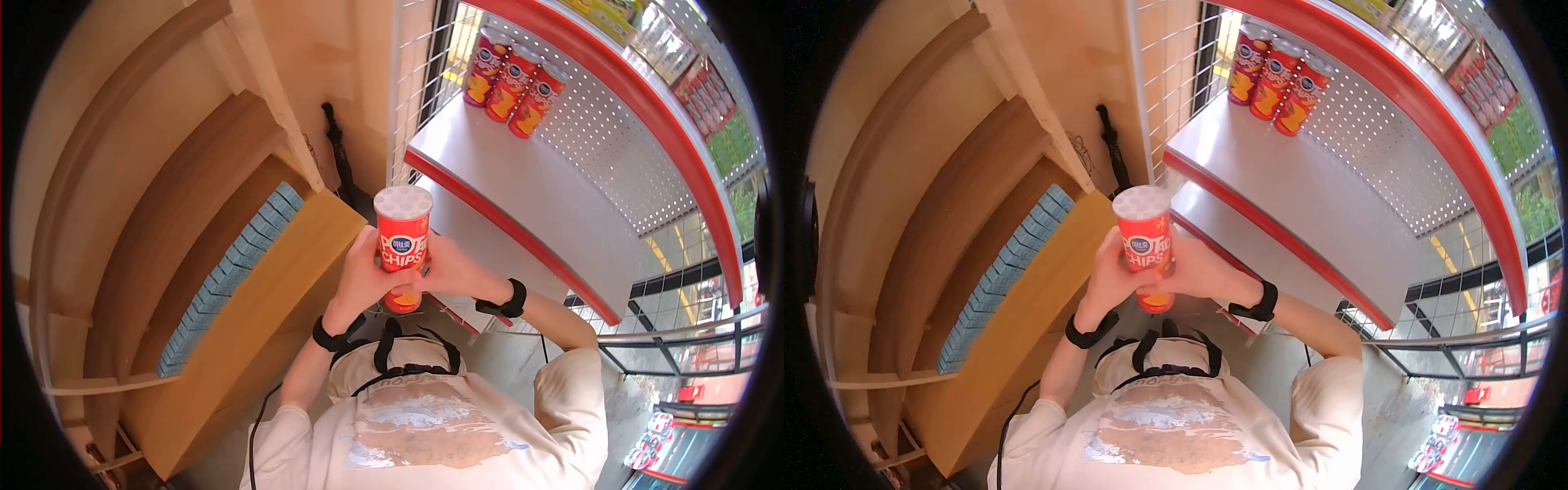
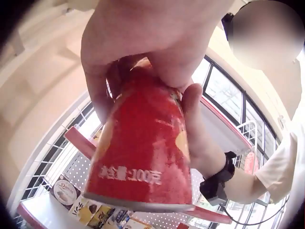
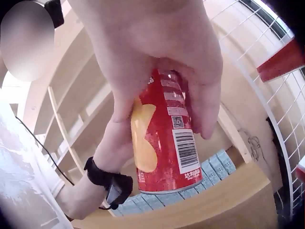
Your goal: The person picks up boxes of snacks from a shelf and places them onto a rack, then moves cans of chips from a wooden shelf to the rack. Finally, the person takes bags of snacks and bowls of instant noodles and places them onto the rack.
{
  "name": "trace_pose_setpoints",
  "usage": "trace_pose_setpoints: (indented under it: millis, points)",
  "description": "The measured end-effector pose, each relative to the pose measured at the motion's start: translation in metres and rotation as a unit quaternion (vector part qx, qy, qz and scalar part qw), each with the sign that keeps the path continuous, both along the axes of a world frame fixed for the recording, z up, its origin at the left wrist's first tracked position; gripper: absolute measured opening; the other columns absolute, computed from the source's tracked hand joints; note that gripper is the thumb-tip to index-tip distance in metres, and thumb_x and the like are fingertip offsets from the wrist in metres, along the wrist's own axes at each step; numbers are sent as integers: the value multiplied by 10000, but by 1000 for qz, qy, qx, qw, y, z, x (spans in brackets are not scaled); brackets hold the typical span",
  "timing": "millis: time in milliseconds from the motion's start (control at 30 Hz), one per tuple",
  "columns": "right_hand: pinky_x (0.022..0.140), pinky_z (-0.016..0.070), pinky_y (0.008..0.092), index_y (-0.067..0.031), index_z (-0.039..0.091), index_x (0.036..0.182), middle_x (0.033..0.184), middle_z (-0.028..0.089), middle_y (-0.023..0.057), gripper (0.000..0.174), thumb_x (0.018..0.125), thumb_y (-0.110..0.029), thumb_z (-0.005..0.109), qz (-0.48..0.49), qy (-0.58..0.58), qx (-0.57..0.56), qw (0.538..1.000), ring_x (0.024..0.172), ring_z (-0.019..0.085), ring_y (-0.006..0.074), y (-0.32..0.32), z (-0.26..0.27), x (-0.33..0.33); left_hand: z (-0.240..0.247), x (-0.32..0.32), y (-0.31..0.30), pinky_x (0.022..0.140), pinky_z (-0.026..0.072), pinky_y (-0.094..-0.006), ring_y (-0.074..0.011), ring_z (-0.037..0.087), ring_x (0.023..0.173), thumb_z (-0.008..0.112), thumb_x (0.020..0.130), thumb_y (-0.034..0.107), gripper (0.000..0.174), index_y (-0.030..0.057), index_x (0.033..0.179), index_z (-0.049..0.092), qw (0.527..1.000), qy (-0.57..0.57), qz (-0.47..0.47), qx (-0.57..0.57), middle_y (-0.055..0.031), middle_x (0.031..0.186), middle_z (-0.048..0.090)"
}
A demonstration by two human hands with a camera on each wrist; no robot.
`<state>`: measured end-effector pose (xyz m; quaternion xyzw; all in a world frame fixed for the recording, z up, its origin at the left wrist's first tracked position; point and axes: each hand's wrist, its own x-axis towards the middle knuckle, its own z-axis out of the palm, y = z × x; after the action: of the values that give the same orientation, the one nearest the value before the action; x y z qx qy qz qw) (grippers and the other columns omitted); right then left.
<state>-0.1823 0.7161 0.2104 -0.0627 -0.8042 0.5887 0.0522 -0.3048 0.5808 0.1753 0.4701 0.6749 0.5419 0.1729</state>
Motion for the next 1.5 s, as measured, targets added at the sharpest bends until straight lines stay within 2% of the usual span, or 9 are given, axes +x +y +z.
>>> trace_pose_setpoints:
  millis: [167, 233, 300, 367, 600, 833, 933, 1367, 1500]
  points:
    - [900, 453, 345, -31, 445, 1243, 1152, 590, 102, 710, 663, -237, 800, -60, 3, -89, 994, 1050, 571, 195, 34, 19, 20, 1, 8, 4, 770, 494, -324, -222, 602, 897, 786, 692, 212, 522, 8, 1112, 553, 998, -6, -70, 0, -112, 1009, 585]
    - [903, 454, 334, -32, 481, 1215, 1125, 605, 88, 689, 652, -249, 813, -134, 31, -14, 990, 1032, 578, 179, 66, 27, 29, -9, 11, -4, 779, 497, -324, -223, 610, 906, 767, 723, 209, 504, 6, 1130, 551, 995, -39, -87, -3, -121, 1023, 599]
    - [870, 477, 318, -43, 504, 1205, 1102, 615, 62, 650, 657, -175, 826, -267, -22, 44, 962, 989, 585, 149, 94, 52, 40, -22, 10, -22, 821, 486, -318, -225, 622, 942, 715, 777, 187, 450, 13, 1157, 549, 987, -23, -82, -138, -132, 1029, 628]
    - [887, 469, 328, -28, 530, 1159, 1074, 632, 70, 633, 654, -264, 829, -303, 26, 44, 952, 994, 587, 142, 145, 43, 53, -50, 8, -45, 786, 500, -315, -229, 636, 889, 703, 794, 195, 385, 4, 1105, 578, 980, -14, -63, -189, -142, 966, 637]
    - [850, 507, 329, -13, 477, 1180, 1095, 628, 96, 669, 649, -214, 832, -433, 83, 166, 882, 970, 612, 186, 256, 29, 88, -159, -5, -152, 675, 496, -370, -291, 623, 754, 666, 805, 295, 346, 4, 985, 617, 929, 65, 45, -362, -149, 834, 633]
    - [852, 511, 345, -9, 442, 1196, 1103, 621, 121, 708, 641, -204, 835, -470, 87, 190, 858, 987, 613, 221, 316, -13, 93, -217, 2, -235, 724, 501, -392, -315, 642, 809, 647, 801, 321, 362, -5, 958, 632, 884, 26, 117, -451, -174, 825, 660]
    - [852, 512, 346, -1, 429, 1205, 1106, 619, 127, 726, 639, -204, 836, -485, 96, 224, 840, 999, 611, 224, 309, -16, 89, -213, 9, -245, 749, 504, -382, -313, 647, 849, 645, 797, 326, 384, -16, 972, 631, 857, 13, 113, -502, -182, 876, 670]
    - [854, 509, 342, 15, 412, 1194, 1103, 599, 148, 723, 645, -190, 837, -514, 127, 227, 818, 973, 611, 233, 336, -40, 71, -214, 31, -260, 765, 513, -352, -281, 661, 842, 655, 795, 317, 393, -29, 980, 634, 856, -46, 163, -489, -185, 898, 674]
    - [793, 507, 327, 33, 401, 1147, 1067, 582, 143, 726, 648, -246, 848, -509, 132, 213, 824, 936, 593, 192, 342, -49, 65, -201, 43, -273, 785, 507, -380, -314, 642, 896, 645, 793, 345, 391, 23, 1014, 638, 835, -65, 179, -516, -176, 926, 669]
